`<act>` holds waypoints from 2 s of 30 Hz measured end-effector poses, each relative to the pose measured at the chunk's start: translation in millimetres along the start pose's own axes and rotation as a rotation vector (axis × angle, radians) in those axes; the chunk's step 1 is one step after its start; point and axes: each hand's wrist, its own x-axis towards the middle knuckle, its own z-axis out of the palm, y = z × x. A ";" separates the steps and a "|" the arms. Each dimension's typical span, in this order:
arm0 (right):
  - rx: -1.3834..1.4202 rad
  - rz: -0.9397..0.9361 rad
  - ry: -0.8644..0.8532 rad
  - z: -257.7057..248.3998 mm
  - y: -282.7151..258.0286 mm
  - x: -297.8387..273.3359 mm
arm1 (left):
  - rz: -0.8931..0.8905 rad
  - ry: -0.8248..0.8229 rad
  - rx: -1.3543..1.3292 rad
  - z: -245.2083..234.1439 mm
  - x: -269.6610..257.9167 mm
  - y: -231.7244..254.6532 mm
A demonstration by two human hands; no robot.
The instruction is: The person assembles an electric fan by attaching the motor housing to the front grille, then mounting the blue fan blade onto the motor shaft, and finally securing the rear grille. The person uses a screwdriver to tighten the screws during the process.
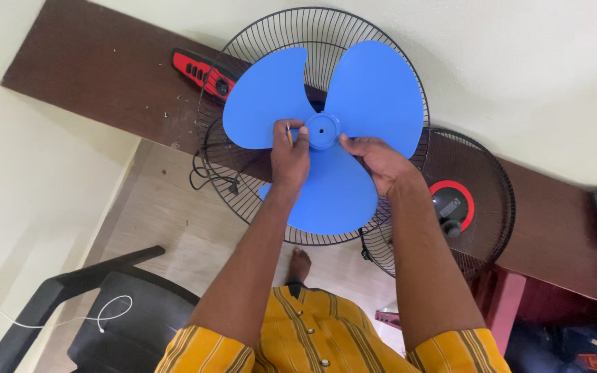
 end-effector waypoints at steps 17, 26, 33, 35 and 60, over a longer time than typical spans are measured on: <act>0.194 -0.194 -0.050 2.1 31.2 -1.8 | 0.008 -0.041 -0.089 -4.7 -4.9 21.7; 0.198 -0.276 0.096 23.0 46.1 -3.9 | -0.017 -0.044 -0.047 -10.3 -4.3 24.9; 0.237 -0.236 0.151 24.6 48.1 -6.2 | 0.113 -0.101 -0.109 -12.8 0.0 12.8; 0.229 -0.254 0.154 24.3 48.3 -5.7 | 0.045 -0.125 -0.122 -13.8 -0.9 11.3; 0.196 -0.291 0.373 27.7 50.3 -4.2 | 0.175 -0.106 0.069 -13.0 -14.9 18.1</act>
